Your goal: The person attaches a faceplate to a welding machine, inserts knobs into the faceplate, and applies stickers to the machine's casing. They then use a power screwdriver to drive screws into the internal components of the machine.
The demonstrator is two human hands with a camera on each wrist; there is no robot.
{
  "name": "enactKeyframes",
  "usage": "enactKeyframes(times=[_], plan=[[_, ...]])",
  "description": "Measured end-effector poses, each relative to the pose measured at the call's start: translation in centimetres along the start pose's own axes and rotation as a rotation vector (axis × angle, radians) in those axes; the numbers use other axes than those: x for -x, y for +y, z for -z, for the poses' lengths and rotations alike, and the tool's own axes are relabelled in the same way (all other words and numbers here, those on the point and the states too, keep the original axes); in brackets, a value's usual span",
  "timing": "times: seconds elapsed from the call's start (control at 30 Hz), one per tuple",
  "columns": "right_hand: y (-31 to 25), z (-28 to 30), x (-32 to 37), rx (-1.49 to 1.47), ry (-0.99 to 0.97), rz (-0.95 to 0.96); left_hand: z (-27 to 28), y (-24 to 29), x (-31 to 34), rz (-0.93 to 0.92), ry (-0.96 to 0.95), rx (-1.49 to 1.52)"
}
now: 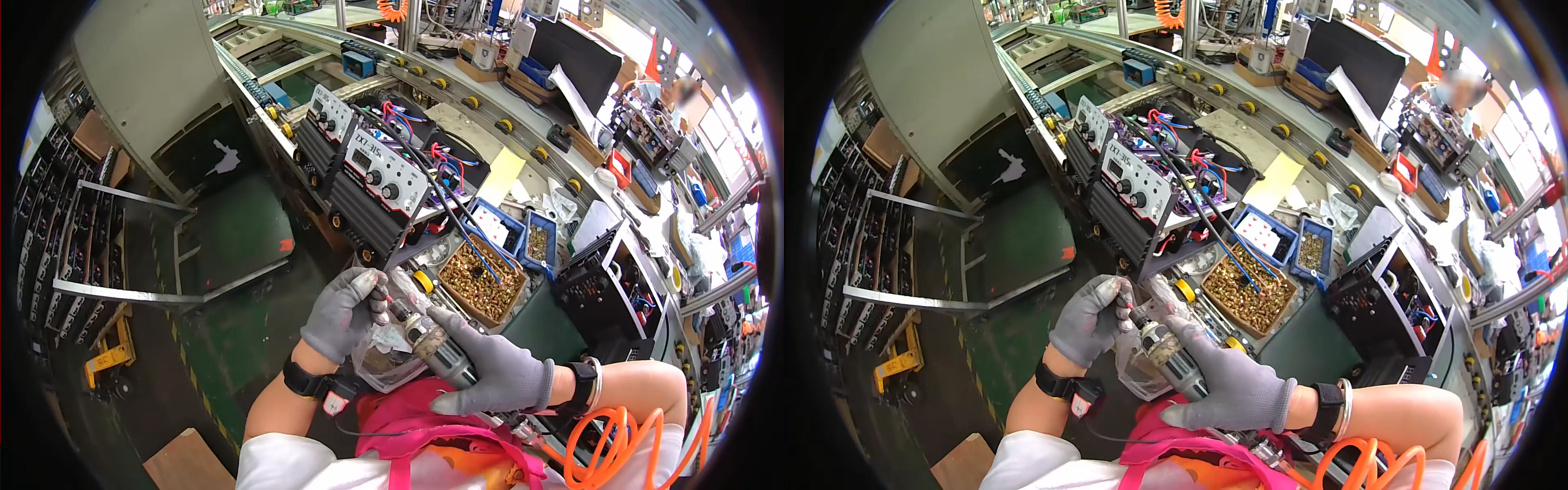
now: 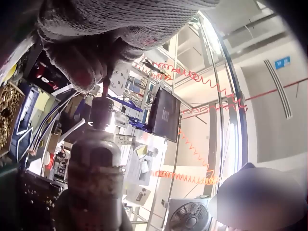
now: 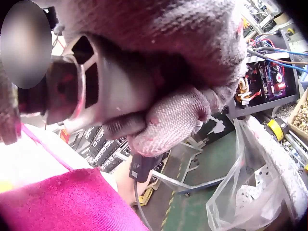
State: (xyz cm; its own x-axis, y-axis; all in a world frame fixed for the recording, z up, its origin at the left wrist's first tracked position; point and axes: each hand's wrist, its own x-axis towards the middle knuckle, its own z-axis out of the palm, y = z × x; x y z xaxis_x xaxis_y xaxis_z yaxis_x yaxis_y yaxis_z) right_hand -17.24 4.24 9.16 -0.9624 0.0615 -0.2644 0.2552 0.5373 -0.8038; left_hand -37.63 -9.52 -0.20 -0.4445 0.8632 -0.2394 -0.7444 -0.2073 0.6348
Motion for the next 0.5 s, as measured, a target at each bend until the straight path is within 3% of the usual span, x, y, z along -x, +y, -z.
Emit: enactKeyframes(times=[0.17,0.27,0.37,0.5], plan=[[-0.5,0.0,-0.5,-0.114,-0.012,0.014,-0.7,-0.7,0.5,-0.080,0.050,0.078],[-0.5,0.1,-0.5,-0.095,0.007,0.048,-0.4,-0.9,0.5,-0.105,-0.023,0.038],[-0.9,0.4,-0.6,-0.174,0.065,0.089,-1.2,-1.3,0.6,-0.202,0.022,-0.100],[-0.4,0.9,-0.9,-0.251,0.116,0.138,4.9,-2.3,-3.2,-0.500,0.341,-0.763]])
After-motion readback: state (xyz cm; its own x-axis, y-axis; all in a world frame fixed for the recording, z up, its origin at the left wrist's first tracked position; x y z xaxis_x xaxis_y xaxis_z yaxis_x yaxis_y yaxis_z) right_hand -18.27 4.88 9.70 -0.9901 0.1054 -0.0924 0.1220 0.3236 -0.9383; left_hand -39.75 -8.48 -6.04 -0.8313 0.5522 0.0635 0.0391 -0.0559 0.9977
